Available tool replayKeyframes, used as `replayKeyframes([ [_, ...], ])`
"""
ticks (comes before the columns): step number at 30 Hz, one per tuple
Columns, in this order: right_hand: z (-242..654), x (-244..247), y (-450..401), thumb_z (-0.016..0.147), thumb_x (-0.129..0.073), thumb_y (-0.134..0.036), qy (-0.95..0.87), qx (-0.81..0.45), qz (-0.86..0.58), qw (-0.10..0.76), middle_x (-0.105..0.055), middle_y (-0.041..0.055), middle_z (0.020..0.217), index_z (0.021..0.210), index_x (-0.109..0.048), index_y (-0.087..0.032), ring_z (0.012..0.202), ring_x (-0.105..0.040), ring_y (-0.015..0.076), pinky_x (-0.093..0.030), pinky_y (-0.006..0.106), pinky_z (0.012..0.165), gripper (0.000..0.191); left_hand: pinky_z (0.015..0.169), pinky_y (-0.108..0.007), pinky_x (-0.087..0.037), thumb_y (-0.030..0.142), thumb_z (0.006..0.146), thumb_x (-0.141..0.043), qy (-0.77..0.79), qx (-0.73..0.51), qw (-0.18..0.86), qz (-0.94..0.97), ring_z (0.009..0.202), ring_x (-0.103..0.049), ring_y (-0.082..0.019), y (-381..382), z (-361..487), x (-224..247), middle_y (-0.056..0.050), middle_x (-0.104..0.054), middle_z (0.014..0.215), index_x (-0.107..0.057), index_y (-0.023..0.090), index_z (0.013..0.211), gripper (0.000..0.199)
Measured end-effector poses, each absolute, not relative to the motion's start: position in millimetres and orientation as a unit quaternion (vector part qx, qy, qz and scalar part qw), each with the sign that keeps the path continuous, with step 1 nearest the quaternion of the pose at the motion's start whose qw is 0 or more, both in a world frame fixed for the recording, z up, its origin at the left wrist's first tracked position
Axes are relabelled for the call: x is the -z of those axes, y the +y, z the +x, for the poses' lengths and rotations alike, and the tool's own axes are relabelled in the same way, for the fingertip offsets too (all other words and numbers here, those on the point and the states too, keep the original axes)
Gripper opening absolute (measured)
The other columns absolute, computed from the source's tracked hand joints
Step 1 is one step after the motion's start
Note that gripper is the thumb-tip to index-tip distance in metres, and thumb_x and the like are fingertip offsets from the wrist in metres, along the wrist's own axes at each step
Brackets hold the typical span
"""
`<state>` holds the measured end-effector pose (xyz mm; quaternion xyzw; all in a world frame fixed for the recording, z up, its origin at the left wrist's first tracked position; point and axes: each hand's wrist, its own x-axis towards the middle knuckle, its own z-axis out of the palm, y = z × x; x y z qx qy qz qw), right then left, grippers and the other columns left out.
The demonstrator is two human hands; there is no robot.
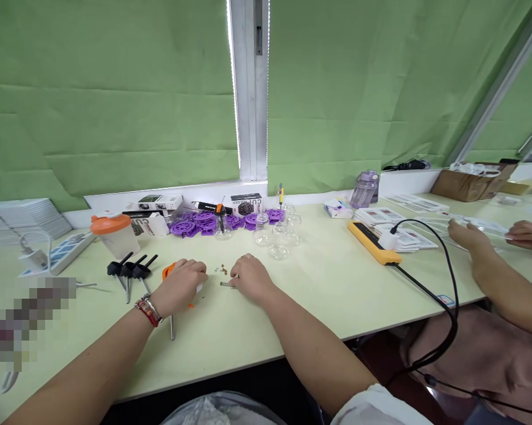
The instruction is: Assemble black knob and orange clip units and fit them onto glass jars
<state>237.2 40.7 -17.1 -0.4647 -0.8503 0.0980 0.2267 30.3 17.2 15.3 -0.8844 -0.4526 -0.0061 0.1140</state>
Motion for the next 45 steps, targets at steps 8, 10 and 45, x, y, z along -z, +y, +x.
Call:
replayKeyframes([
  [8,209.8,11.9,46.6,0.076,-0.062,-0.019,-0.896,-0.013,-0.441,0.056,-0.069,0.0083,0.074,0.080,-0.071,-0.018,0.078,-0.060,0.0212,-0.034,0.027,0.062,0.010,0.074,-0.037,-0.030,0.002,0.065,-0.049,-0.434,-0.024,0.076,-0.897,0.074,-0.051,-0.019,14.3,31.6,-9.0,-0.005,-0.063,0.069,-0.061,0.017,0.059,0.020],
  [10,205.2,9.0,50.9,0.074,-0.062,-0.017,-0.891,-0.033,-0.451,0.038,-0.071,0.0079,0.081,0.085,-0.071,-0.019,0.079,-0.062,0.0210,-0.035,0.026,0.061,0.014,0.073,-0.036,-0.030,0.001,0.064,-0.050,-0.436,-0.030,0.072,-0.896,0.074,-0.051,-0.019,17.4,34.8,-7.8,-0.005,-0.064,0.069,-0.062,0.018,0.061,0.020],
  [45,254.8,44.5,138.0,0.070,-0.059,-0.012,-0.693,-0.348,-0.526,0.351,-0.065,0.0005,0.068,0.096,-0.064,-0.014,0.058,-0.056,0.0099,-0.043,0.018,0.055,0.027,0.107,-0.047,-0.024,0.036,0.086,-0.042,-0.428,0.018,-0.046,-0.902,0.134,-0.028,-0.031,18.1,104.4,14.5,-0.019,-0.028,0.147,-0.040,0.013,0.133,0.052],
])
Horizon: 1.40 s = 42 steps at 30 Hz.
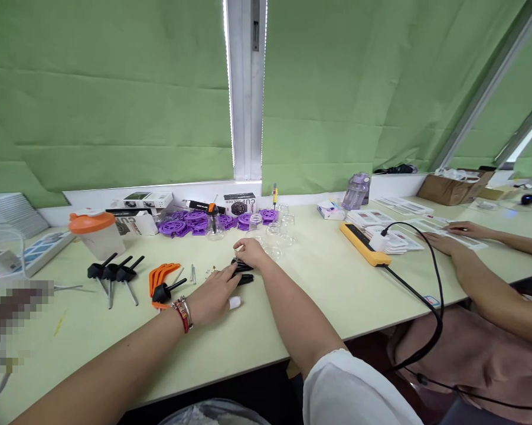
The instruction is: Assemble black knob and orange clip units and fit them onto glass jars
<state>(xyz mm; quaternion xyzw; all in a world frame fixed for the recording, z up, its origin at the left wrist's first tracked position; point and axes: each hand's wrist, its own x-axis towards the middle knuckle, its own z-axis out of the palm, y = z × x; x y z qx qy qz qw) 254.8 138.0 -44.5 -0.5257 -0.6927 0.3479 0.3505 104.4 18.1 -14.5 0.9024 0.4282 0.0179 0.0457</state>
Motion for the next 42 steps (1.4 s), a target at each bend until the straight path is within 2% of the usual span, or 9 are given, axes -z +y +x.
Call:
replayKeyframes([
  [7,259.8,45.7,136.4,0.071,-0.061,-0.012,-0.707,-0.362,-0.501,0.344,-0.066,0.0006,0.071,0.095,-0.062,-0.015,0.064,-0.061,0.0110,-0.045,0.019,0.058,0.024,0.109,-0.049,-0.019,0.046,0.089,-0.035,0.430,-0.012,0.061,0.901,0.138,-0.021,-0.031,20.5,101.4,25.3,-0.022,-0.023,0.149,-0.032,0.011,0.140,0.062],
  [15,259.6,39.7,131.8,0.073,-0.059,-0.014,-0.723,-0.325,-0.504,0.344,-0.066,-0.0005,0.072,0.097,-0.061,-0.016,0.065,-0.061,0.0105,-0.044,0.019,0.062,0.025,0.108,-0.049,-0.018,0.047,0.089,-0.033,0.438,-0.017,0.060,0.897,0.138,-0.022,-0.029,21.4,102.0,29.0,-0.020,-0.025,0.149,-0.031,0.014,0.141,0.061],
  [18,260.6,34.0,130.2,0.077,-0.053,-0.014,-0.738,-0.250,-0.532,0.332,-0.067,0.0005,0.076,0.103,-0.059,-0.017,0.068,-0.060,0.0114,-0.044,0.020,0.064,0.028,0.109,-0.049,-0.018,0.046,0.089,-0.033,0.437,-0.013,0.058,0.897,0.138,-0.021,-0.029,21.3,102.2,28.8,-0.020,-0.025,0.149,-0.031,0.012,0.141,0.062],
  [21,260.0,29.4,129.9,0.080,-0.047,-0.012,-0.761,-0.131,-0.580,0.259,-0.068,0.0061,0.093,0.113,-0.058,-0.018,0.083,-0.061,0.0152,-0.043,0.023,0.070,0.035,0.109,-0.049,-0.017,0.045,0.090,-0.032,0.437,-0.017,0.059,0.897,0.139,-0.020,-0.028,21.2,101.9,29.3,-0.020,-0.025,0.149,-0.030,0.013,0.141,0.060],
  [23,258.4,28.5,130.6,0.079,-0.049,-0.012,-0.770,-0.088,-0.598,0.204,-0.066,0.0096,0.103,0.113,-0.060,-0.018,0.092,-0.060,0.0186,-0.042,0.025,0.074,0.036,0.109,-0.049,-0.016,0.045,0.090,-0.032,0.437,-0.021,0.059,0.897,0.139,-0.020,-0.028,21.5,101.7,30.4,-0.019,-0.026,0.149,-0.030,0.014,0.141,0.060],
  [26,256.5,29.1,131.3,0.076,-0.056,-0.013,-0.780,-0.094,-0.598,0.160,-0.068,0.0104,0.102,0.102,-0.067,-0.019,0.093,-0.061,0.0213,-0.042,0.025,0.073,0.029,0.109,-0.049,-0.018,0.046,0.089,-0.034,0.439,-0.021,0.064,0.896,0.138,-0.020,-0.028,22.1,101.7,31.6,-0.019,-0.024,0.150,-0.029,0.014,0.142,0.061],
  [31,260.0,28.6,130.2,0.078,-0.060,-0.020,-0.788,-0.109,-0.592,0.127,-0.071,0.0071,0.095,0.095,-0.071,-0.022,0.091,-0.062,0.0190,-0.042,0.022,0.073,0.020,0.108,-0.049,-0.020,0.045,0.090,-0.033,0.444,-0.022,0.071,0.893,0.138,-0.021,-0.028,21.3,102.7,29.2,-0.019,-0.023,0.150,-0.030,0.014,0.142,0.061],
  [36,263.7,28.7,129.3,0.083,-0.055,-0.022,-0.794,-0.107,-0.584,0.128,-0.069,0.0086,0.105,0.104,-0.069,-0.020,0.099,-0.061,0.0195,-0.042,0.023,0.080,0.026,0.108,-0.049,-0.020,0.045,0.090,-0.032,0.448,-0.018,0.073,0.891,0.139,-0.020,-0.028,19.9,104.9,28.1,-0.019,-0.025,0.149,-0.030,0.013,0.141,0.061],
  [42,261.6,27.6,124.8,0.085,-0.051,-0.021,-0.787,-0.093,-0.594,0.142,-0.063,0.0127,0.115,0.118,-0.060,-0.017,0.108,-0.057,0.0234,-0.041,0.028,0.085,0.034,0.109,-0.048,-0.019,0.042,0.089,-0.036,0.444,-0.014,0.060,0.894,0.139,-0.018,-0.028,16.2,102.4,17.6,-0.020,-0.022,0.150,-0.030,0.011,0.141,0.061],
])
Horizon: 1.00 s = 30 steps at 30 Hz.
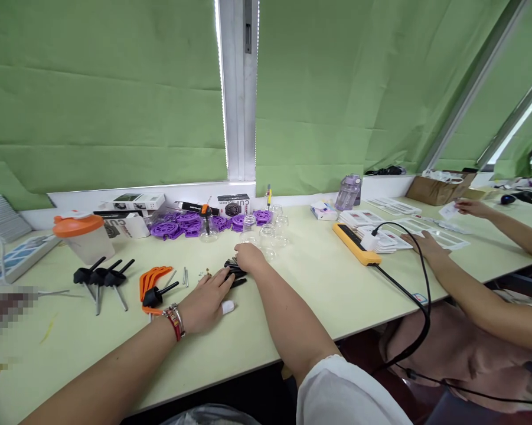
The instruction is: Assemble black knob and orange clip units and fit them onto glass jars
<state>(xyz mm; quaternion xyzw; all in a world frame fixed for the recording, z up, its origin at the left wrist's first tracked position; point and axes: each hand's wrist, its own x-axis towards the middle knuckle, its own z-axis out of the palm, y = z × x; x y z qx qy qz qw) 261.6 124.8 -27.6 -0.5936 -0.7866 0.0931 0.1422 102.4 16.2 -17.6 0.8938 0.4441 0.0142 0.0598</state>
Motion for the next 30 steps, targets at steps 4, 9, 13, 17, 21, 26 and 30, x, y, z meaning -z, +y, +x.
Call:
replayKeyframes([
  [4,259.4,21.4,116.3,0.086,-0.049,-0.023,-0.782,-0.086,-0.597,0.156,-0.060,0.0140,0.119,0.122,-0.056,-0.016,0.110,-0.054,0.0250,-0.041,0.031,0.085,0.037,0.102,-0.042,-0.031,0.032,0.084,-0.045,0.459,-0.045,0.008,0.887,0.125,-0.042,-0.028,11.7,71.4,-13.1,-0.017,-0.041,0.140,-0.048,0.015,0.126,0.045],
  [9,248.0,5.9,98.4,0.086,-0.050,-0.026,-0.783,-0.127,-0.574,0.204,-0.064,0.0107,0.109,0.120,-0.057,-0.017,0.097,-0.058,0.0212,-0.042,0.028,0.075,0.036,0.063,-0.036,-0.044,0.039,0.085,-0.037,0.679,-0.008,-0.024,0.734,0.073,-0.061,-0.026,0.3,18.9,-37.7,-0.013,-0.063,0.083,-0.058,0.016,0.079,0.032],
  [13,219.6,-4.2,76.7,0.087,-0.049,-0.028,-0.806,-0.223,-0.500,0.224,-0.068,0.0059,0.092,0.113,-0.062,-0.019,0.077,-0.060,0.0157,-0.042,0.025,0.068,0.031,0.053,-0.032,-0.040,0.050,0.079,-0.043,0.751,-0.006,0.031,0.660,0.068,-0.061,-0.025,-8.0,3.6,-23.9,-0.009,-0.062,0.076,-0.054,0.019,0.082,0.033],
  [17,180.7,-6.7,51.2,0.086,-0.050,-0.028,-0.843,-0.258,-0.425,0.204,-0.067,0.0065,0.097,0.105,-0.066,-0.019,0.084,-0.060,0.0164,-0.041,0.024,0.072,0.027,0.051,-0.029,-0.036,0.038,0.076,-0.048,0.744,-0.059,0.057,0.663,0.071,-0.062,-0.025,-8.1,1.0,-4.3,-0.008,-0.063,0.079,-0.049,0.019,0.095,0.027],
  [21,155.0,-2.6,34.9,0.083,-0.052,-0.028,-0.845,-0.262,-0.449,0.126,-0.066,0.0058,0.081,0.088,-0.068,-0.017,0.067,-0.055,0.0146,-0.036,0.024,0.059,0.020,0.051,-0.029,-0.035,0.030,0.073,-0.050,0.728,-0.090,0.076,0.676,0.072,-0.062,-0.024,-5.1,-3.3,3.6,-0.008,-0.063,0.079,-0.049,0.018,0.094,0.024],
  [26,155.7,4.7,35.5,0.082,-0.053,-0.026,-0.783,-0.336,-0.501,0.150,-0.064,0.0041,0.064,0.071,-0.064,-0.014,0.051,-0.048,0.0099,-0.032,0.022,0.050,0.020,0.051,-0.029,-0.033,0.030,0.070,-0.052,0.722,-0.115,0.072,0.678,0.069,-0.060,-0.024,-5.5,-3.9,3.5,-0.006,-0.063,0.077,-0.053,0.019,0.094,0.026],
  [30,166.6,8.3,40.7,0.081,-0.053,-0.023,-0.724,-0.442,-0.505,0.156,-0.063,0.0021,0.057,0.064,-0.061,-0.014,0.039,-0.039,0.0066,-0.029,0.022,0.043,0.021,0.051,-0.028,-0.029,0.024,0.069,-0.050,0.695,-0.135,0.064,0.703,0.066,-0.057,-0.021,-5.9,-3.2,1.8,-0.004,-0.061,0.073,-0.055,0.021,0.079,0.012],
])
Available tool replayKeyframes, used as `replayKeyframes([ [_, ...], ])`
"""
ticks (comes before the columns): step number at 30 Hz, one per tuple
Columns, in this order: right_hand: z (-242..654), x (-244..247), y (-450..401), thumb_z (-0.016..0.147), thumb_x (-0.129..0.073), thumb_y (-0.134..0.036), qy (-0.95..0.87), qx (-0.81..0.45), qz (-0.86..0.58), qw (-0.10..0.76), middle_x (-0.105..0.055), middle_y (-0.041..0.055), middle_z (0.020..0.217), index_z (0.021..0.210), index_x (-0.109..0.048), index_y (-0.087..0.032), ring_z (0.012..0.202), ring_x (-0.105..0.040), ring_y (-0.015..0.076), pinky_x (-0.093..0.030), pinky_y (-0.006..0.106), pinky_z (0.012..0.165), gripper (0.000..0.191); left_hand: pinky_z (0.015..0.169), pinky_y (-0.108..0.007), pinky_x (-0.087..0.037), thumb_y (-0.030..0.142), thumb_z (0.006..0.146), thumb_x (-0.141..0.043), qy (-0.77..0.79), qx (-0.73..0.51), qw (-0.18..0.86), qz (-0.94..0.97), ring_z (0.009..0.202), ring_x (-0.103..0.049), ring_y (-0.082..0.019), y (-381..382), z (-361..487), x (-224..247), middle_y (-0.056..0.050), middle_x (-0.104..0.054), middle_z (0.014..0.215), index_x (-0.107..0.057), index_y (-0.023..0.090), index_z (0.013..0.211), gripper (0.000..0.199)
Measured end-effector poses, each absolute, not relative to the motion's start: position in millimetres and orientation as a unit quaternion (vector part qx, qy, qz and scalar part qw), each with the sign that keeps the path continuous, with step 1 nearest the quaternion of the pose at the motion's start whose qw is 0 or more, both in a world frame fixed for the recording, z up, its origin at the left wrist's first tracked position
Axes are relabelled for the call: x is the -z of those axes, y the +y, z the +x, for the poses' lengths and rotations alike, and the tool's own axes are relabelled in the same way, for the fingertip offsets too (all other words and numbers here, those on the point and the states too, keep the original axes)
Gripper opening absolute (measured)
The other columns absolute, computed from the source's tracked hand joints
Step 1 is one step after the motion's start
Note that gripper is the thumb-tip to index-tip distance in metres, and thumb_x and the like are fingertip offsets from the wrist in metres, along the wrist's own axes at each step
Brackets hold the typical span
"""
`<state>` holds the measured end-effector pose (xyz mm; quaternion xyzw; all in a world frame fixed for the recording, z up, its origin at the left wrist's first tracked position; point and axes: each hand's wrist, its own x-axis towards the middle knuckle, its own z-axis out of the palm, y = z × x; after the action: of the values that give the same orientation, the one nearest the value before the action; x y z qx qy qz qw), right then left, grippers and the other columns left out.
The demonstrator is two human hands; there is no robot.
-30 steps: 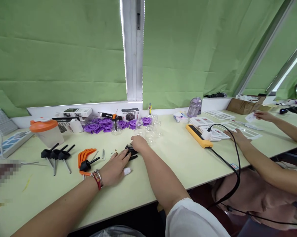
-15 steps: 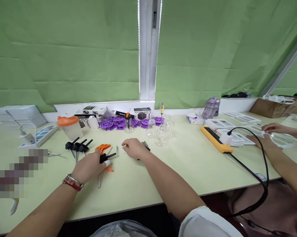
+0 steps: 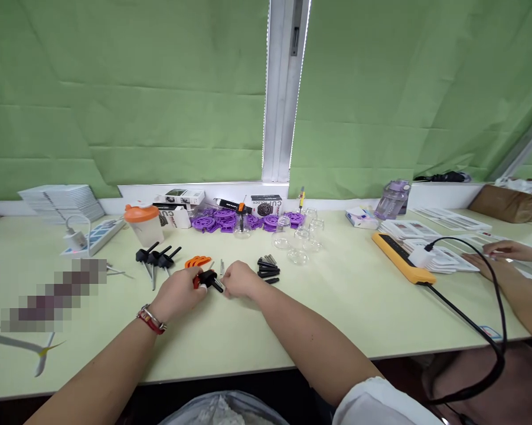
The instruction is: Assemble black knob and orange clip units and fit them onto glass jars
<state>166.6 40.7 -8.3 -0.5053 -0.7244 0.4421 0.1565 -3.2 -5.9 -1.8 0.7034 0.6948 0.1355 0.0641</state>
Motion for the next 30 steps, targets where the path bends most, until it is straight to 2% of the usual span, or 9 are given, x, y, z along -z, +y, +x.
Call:
replayKeyframes([
  [4,167.4,11.2,39.0,0.078,-0.057,-0.020,-0.658,-0.560,-0.477,0.160,-0.062,-0.0013,0.057,0.068,-0.059,-0.016,0.035,-0.037,0.0047,-0.026,0.020,0.038,0.011,0.052,-0.027,-0.028,0.021,0.069,-0.048,0.669,-0.189,0.068,0.716,0.063,-0.053,-0.019,-6.7,-4.3,1.6,-0.002,-0.057,0.069,-0.055,0.021,0.085,0.017],
  [10,161.7,16.9,31.8,0.082,-0.051,-0.017,-0.624,-0.576,-0.489,0.199,-0.045,-0.0056,0.040,0.059,-0.048,-0.016,0.033,-0.036,0.0057,-0.027,0.019,0.036,0.023,0.051,-0.025,-0.030,0.015,0.065,-0.049,0.600,-0.217,0.157,0.754,0.056,-0.046,-0.015,-8.2,-6.5,3.7,0.001,-0.051,0.063,-0.053,0.020,0.081,0.017],
  [13,165.1,14.8,36.6,0.080,-0.051,-0.015,-0.633,-0.603,-0.456,0.169,-0.052,-0.0023,0.047,0.060,-0.051,-0.015,0.036,-0.040,0.0059,-0.029,0.019,0.036,0.020,0.052,-0.025,-0.030,0.013,0.062,-0.050,0.580,-0.215,0.174,0.766,0.056,-0.045,-0.015,-8.1,-10.8,3.2,0.002,-0.051,0.062,-0.054,0.020,0.080,0.020],
  [15,166.6,11.3,42.2,0.076,-0.054,-0.014,-0.614,-0.620,-0.449,0.192,-0.054,-0.0019,0.051,0.066,-0.054,-0.014,0.038,-0.041,0.0059,-0.028,0.019,0.036,0.011,0.054,-0.025,-0.032,0.011,0.061,-0.049,0.553,-0.223,0.203,0.777,0.059,-0.046,-0.015,-7.9,-14.2,3.0,0.001,-0.053,0.066,-0.057,0.020,0.082,0.024],
  [17,165.7,8.2,47.4,0.074,-0.057,-0.015,-0.591,-0.636,-0.449,0.210,-0.050,-0.0042,0.048,0.067,-0.053,-0.015,0.037,-0.038,0.0053,-0.022,0.018,0.034,0.008,0.057,-0.025,-0.035,0.009,0.061,-0.048,0.508,-0.239,0.247,0.789,0.063,-0.047,-0.014,-7.6,-16.9,3.7,0.000,-0.057,0.072,-0.061,0.020,0.087,0.031],
  [19,162.6,7.0,51.1,0.072,-0.060,-0.018,-0.576,-0.658,-0.443,0.197,-0.041,-0.0069,0.043,0.062,-0.049,-0.016,0.034,-0.031,0.0041,-0.017,0.018,0.034,0.015,0.060,-0.025,-0.036,0.008,0.060,-0.047,0.470,-0.256,0.282,0.796,0.066,-0.048,-0.014,-7.1,-19.0,4.4,0.000,-0.060,0.080,-0.063,0.020,0.094,0.039],
  [23,153.1,7.3,57.0,0.072,-0.063,-0.021,-0.556,-0.681,-0.442,0.175,-0.037,-0.0083,0.042,0.061,-0.047,-0.016,0.034,-0.022,0.0029,-0.013,0.018,0.036,0.020,0.060,-0.024,-0.036,0.007,0.058,-0.046,0.446,-0.261,0.286,0.807,0.066,-0.047,-0.013,-5.8,-23.7,0.6,-0.001,-0.060,0.079,-0.066,0.019,0.097,0.045],
  [27,139.6,2.4,68.3,0.082,-0.054,-0.026,-0.606,-0.590,-0.486,0.219,-0.042,-0.0063,0.047,0.067,-0.054,-0.015,0.035,-0.022,0.0043,-0.021,0.020,0.038,0.019,0.065,-0.025,-0.041,0.007,0.058,-0.046,0.418,-0.244,0.319,0.815,0.071,-0.052,-0.015,-10.5,-28.1,-11.0,-0.002,-0.063,0.080,-0.069,0.018,0.091,0.042],
  [30,130.5,0.3,77.6,0.087,-0.046,-0.027,-0.631,-0.505,-0.518,0.281,-0.049,-0.0031,0.054,0.073,-0.057,-0.014,0.040,-0.033,0.0067,-0.030,0.022,0.045,0.022,0.066,-0.028,-0.045,0.010,0.058,-0.051,0.442,-0.244,0.307,0.807,0.069,-0.055,-0.015,-16.1,-27.8,-15.8,-0.001,-0.066,0.081,-0.071,0.021,0.087,0.038],
])
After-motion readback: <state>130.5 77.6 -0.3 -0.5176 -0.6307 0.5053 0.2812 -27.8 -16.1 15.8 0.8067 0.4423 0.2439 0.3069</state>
